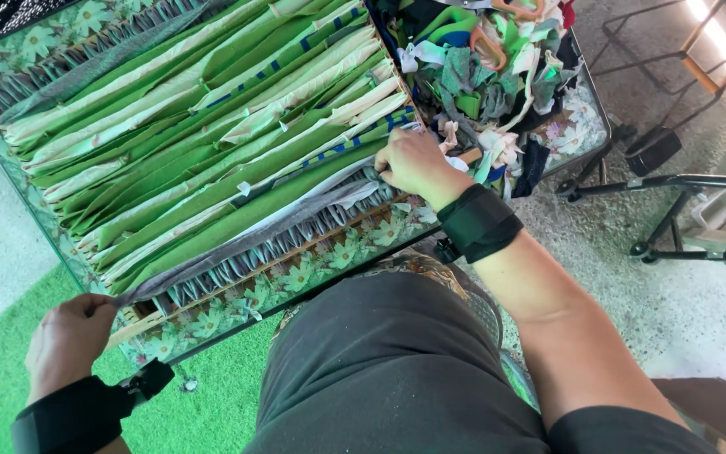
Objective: Weaving and arranging strips of fabric on a pin-board loom to create a rug.
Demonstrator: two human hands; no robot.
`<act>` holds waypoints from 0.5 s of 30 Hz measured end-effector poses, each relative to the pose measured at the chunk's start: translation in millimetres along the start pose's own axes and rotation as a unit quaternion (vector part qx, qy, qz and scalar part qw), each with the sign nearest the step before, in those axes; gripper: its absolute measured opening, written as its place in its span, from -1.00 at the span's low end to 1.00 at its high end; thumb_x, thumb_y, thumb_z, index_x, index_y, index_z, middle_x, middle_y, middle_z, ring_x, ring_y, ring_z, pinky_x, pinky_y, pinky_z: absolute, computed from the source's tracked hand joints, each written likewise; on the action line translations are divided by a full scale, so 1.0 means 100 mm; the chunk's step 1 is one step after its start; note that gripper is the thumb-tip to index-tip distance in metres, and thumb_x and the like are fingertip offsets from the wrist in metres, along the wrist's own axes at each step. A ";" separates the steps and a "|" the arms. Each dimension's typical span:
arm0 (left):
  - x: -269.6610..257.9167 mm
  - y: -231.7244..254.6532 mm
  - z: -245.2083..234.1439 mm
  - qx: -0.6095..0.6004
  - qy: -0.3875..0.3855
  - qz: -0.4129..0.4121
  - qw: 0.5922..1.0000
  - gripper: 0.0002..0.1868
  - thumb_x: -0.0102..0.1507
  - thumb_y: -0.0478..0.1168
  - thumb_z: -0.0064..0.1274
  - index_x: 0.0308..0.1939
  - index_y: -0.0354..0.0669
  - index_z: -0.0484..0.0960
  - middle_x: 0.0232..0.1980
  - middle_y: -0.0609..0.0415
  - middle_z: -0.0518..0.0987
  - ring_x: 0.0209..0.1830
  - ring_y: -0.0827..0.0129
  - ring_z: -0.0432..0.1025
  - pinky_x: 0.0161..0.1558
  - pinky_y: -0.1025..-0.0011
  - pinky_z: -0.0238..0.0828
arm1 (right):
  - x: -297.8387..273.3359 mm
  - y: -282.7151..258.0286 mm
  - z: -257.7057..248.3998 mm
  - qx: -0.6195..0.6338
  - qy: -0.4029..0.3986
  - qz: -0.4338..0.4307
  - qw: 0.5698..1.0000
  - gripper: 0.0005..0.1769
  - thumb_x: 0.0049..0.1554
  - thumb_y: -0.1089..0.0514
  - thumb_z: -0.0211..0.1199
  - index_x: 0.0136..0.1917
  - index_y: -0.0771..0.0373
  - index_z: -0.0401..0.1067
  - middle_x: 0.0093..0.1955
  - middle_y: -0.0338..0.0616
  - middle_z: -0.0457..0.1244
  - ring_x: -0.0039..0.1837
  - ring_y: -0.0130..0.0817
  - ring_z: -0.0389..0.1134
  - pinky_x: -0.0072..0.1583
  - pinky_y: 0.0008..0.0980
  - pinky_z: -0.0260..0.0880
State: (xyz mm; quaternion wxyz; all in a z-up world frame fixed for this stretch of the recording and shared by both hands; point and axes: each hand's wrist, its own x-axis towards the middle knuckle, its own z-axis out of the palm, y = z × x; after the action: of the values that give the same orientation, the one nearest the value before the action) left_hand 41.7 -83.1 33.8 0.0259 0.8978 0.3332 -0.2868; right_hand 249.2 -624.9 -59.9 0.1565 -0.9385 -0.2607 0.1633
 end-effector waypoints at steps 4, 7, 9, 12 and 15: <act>-0.17 0.12 -0.28 -0.070 0.013 0.030 0.997 -0.68 0.33 0.02 0.09 0.08 0.07 0.76 -0.26 -0.12 0.70 -0.31 0.05 0.58 -0.20 0.11 0.48 | -0.02 -0.16 -0.30 0.072 0.047 0.018 0.996 -0.74 -0.02 -0.01 0.44 -0.04 0.02 0.62 -0.09 0.00 0.28 0.02 -0.02 0.36 0.05 -0.04 0.37; -0.53 0.48 -0.71 -0.242 0.108 0.232 0.936 -0.80 0.34 -0.22 0.05 -0.01 -0.16 0.69 -0.23 -0.01 0.61 -0.33 0.27 0.49 -0.18 0.33 0.42 | -0.02 -0.59 -0.89 0.245 0.119 -0.022 0.962 -0.62 0.08 0.02 0.36 0.15 0.16 0.50 -0.02 -0.08 0.30 0.07 -0.15 0.39 0.13 -0.15 0.44; -0.91 0.95 -1.15 -0.300 0.177 0.398 0.849 -0.89 0.37 -0.48 0.01 -0.06 -0.31 0.60 -0.07 -0.03 0.57 -0.14 0.35 0.52 -0.07 0.48 0.46 | -0.03 -0.98 -1.29 0.259 0.147 -0.182 0.937 -0.51 0.18 0.02 0.44 0.31 0.22 0.43 0.22 -0.03 0.32 0.26 -0.14 0.40 0.26 -0.22 0.44; -1.46 1.76 -1.59 -0.332 0.211 0.509 0.766 -0.75 0.28 -0.61 -0.03 -0.07 -0.30 0.61 -0.04 -0.05 0.55 -0.06 0.31 0.51 -0.03 0.43 0.48 | -0.05 -1.60 -1.67 0.256 0.179 -0.314 0.897 -0.39 0.16 -0.01 0.50 0.35 0.27 0.37 0.27 0.02 0.31 0.29 -0.07 0.37 0.30 -0.18 0.37; -1.60 2.31 -1.65 -0.356 0.200 0.576 0.708 -0.77 0.29 -0.62 0.00 -0.07 -0.30 0.59 0.06 -0.03 0.53 0.00 0.33 0.52 -0.03 0.50 0.50 | -0.16 -1.71 -1.72 0.344 0.117 -0.295 0.884 -0.41 0.15 0.02 0.45 0.36 0.27 0.37 0.17 -0.03 0.36 0.15 -0.17 0.43 0.22 -0.24 0.43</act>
State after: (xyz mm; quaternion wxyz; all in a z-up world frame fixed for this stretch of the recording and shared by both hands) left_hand 166.7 -316.7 223.0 0.4369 0.8755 -0.1742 0.1104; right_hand 227.7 -530.4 162.5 0.5397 -0.7178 -0.4329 0.0782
